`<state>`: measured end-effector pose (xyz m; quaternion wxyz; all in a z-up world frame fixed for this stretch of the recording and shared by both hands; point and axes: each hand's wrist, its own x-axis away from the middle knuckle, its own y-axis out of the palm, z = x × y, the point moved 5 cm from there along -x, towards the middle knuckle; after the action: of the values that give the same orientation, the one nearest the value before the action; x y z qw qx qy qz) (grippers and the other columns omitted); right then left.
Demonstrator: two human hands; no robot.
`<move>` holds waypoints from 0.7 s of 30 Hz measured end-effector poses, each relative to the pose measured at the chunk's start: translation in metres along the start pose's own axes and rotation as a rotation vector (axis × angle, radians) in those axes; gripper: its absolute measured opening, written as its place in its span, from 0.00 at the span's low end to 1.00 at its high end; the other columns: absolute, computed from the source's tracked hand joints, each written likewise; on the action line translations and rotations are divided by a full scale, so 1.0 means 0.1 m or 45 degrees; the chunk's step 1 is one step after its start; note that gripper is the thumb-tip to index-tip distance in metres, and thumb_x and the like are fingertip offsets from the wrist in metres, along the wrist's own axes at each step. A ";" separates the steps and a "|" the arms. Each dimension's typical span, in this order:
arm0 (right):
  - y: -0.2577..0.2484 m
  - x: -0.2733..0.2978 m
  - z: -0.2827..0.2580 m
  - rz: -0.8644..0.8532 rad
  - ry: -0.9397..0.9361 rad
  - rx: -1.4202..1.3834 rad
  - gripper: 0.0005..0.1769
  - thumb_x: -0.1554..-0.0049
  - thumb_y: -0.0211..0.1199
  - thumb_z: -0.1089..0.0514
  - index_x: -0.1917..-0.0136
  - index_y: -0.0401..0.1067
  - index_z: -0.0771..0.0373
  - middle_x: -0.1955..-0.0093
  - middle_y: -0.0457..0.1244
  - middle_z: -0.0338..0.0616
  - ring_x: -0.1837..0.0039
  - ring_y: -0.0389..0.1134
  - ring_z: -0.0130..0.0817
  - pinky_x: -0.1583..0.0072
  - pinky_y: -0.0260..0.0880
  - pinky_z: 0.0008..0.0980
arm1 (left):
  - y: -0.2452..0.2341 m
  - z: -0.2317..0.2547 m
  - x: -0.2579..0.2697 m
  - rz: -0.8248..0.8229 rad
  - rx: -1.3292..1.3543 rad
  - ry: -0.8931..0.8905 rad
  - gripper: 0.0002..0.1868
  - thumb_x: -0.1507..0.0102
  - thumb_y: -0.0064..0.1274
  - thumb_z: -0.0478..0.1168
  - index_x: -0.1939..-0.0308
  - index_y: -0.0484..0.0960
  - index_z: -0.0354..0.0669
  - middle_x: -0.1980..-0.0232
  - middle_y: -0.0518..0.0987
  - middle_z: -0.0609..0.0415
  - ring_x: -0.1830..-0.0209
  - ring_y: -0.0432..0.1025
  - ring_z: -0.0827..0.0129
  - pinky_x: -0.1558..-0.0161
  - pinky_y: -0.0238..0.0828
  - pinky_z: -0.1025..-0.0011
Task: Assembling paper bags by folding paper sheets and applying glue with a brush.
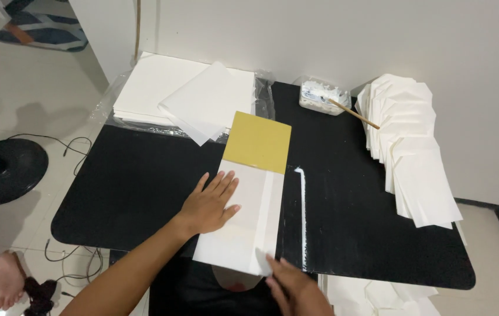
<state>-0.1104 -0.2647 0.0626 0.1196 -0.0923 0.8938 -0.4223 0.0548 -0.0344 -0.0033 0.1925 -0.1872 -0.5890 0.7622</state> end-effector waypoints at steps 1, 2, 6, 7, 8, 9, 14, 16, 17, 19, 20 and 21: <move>-0.08 -0.16 0.01 0.008 -0.010 -0.003 0.25 0.48 0.71 0.58 0.36 0.77 0.53 0.43 0.75 0.43 0.38 0.77 0.34 0.38 0.76 0.33 | 0.03 0.00 -0.03 0.007 -0.011 -0.001 0.39 0.29 0.27 0.59 0.23 0.49 0.35 0.18 0.46 0.43 0.18 0.37 0.53 0.27 0.28 0.45; -0.18 -0.31 -0.01 0.036 -0.094 0.054 0.28 0.48 0.69 0.61 0.34 0.73 0.59 0.36 0.70 0.50 0.33 0.72 0.39 0.34 0.71 0.37 | 0.04 -0.02 -0.06 0.043 -0.001 -0.017 0.39 0.29 0.27 0.59 0.23 0.50 0.34 0.18 0.47 0.42 0.18 0.37 0.53 0.27 0.28 0.45; -0.24 -0.86 0.30 0.050 -0.023 0.179 0.26 0.45 0.65 0.58 0.32 0.71 0.60 0.28 0.64 0.43 0.19 0.54 0.48 0.28 0.61 0.45 | 0.04 -0.01 -0.07 0.037 0.042 -0.070 0.39 0.30 0.26 0.59 0.23 0.49 0.34 0.18 0.46 0.42 0.18 0.36 0.52 0.26 0.26 0.43; -0.23 -0.92 0.35 0.053 -0.026 0.175 0.26 0.45 0.65 0.58 0.32 0.71 0.60 0.28 0.64 0.43 0.19 0.54 0.48 0.28 0.61 0.45 | 0.06 0.02 -0.06 0.037 0.037 -0.071 0.39 0.30 0.26 0.59 0.23 0.49 0.34 0.18 0.46 0.42 0.18 0.36 0.52 0.26 0.26 0.43; -0.18 -0.99 0.40 -0.035 -0.044 0.266 0.27 0.44 0.65 0.53 0.32 0.71 0.59 0.27 0.63 0.37 0.19 0.51 0.47 0.25 0.56 0.45 | 0.05 0.04 -0.05 0.099 0.029 -0.069 0.39 0.30 0.27 0.59 0.24 0.52 0.33 0.18 0.48 0.41 0.18 0.38 0.51 0.27 0.27 0.43; -0.13 -1.05 0.45 -0.124 -0.065 0.358 0.28 0.43 0.65 0.49 0.31 0.71 0.57 0.26 0.62 0.32 0.18 0.49 0.46 0.23 0.52 0.45 | 0.05 0.06 -0.04 0.163 0.022 -0.071 0.39 0.30 0.28 0.59 0.25 0.54 0.32 0.19 0.50 0.40 0.18 0.39 0.51 0.27 0.28 0.42; -0.17 -1.01 0.44 -0.324 0.084 0.360 0.35 0.45 0.66 0.40 0.28 0.68 0.55 0.23 0.58 0.31 0.15 0.40 0.47 0.19 0.39 0.50 | 0.01 0.07 -0.04 0.130 0.032 -0.090 0.38 0.29 0.27 0.57 0.24 0.52 0.30 0.19 0.47 0.37 0.18 0.37 0.49 0.27 0.26 0.41; -0.17 -0.88 0.44 -0.381 0.134 0.358 0.40 0.46 0.66 0.34 0.27 0.65 0.53 0.21 0.56 0.32 0.14 0.36 0.45 0.18 0.34 0.50 | 0.01 0.07 -0.02 0.101 0.039 -0.101 0.38 0.29 0.26 0.57 0.24 0.51 0.30 0.18 0.45 0.38 0.18 0.35 0.49 0.27 0.24 0.42; -0.17 -0.83 0.42 -0.374 0.107 0.296 0.41 0.48 0.69 0.37 0.26 0.65 0.53 0.20 0.55 0.34 0.14 0.35 0.47 0.19 0.33 0.52 | 0.00 0.07 -0.02 0.101 0.048 -0.085 0.38 0.29 0.26 0.57 0.24 0.51 0.29 0.18 0.45 0.37 0.18 0.35 0.48 0.27 0.24 0.41; -0.17 -0.73 0.43 -0.363 0.085 0.231 0.43 0.50 0.72 0.39 0.26 0.65 0.52 0.19 0.55 0.35 0.14 0.34 0.48 0.19 0.32 0.55 | -0.04 0.07 -0.02 0.097 0.055 -0.063 0.38 0.29 0.26 0.56 0.24 0.50 0.28 0.18 0.45 0.36 0.18 0.35 0.47 0.27 0.24 0.40; -0.16 -0.68 0.42 -0.340 -0.004 0.223 0.50 0.55 0.78 0.40 0.25 0.63 0.55 0.19 0.55 0.35 0.14 0.35 0.48 0.20 0.32 0.54 | -0.06 0.06 -0.02 0.068 0.060 -0.061 0.38 0.29 0.26 0.56 0.24 0.49 0.27 0.18 0.43 0.35 0.18 0.33 0.46 0.27 0.22 0.40; -0.16 -0.62 0.42 -0.319 -0.095 0.220 0.57 0.60 0.84 0.41 0.24 0.62 0.58 0.19 0.55 0.34 0.14 0.35 0.48 0.20 0.32 0.53 | -0.07 0.07 -0.02 0.042 0.069 -0.060 0.39 0.28 0.25 0.56 0.24 0.48 0.26 0.18 0.42 0.35 0.18 0.32 0.45 0.27 0.20 0.40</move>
<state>-0.0379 -0.2892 0.0579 0.1065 -0.2081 0.8306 -0.5054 0.0537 -0.0394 0.0053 0.1708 -0.1737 -0.5693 0.7852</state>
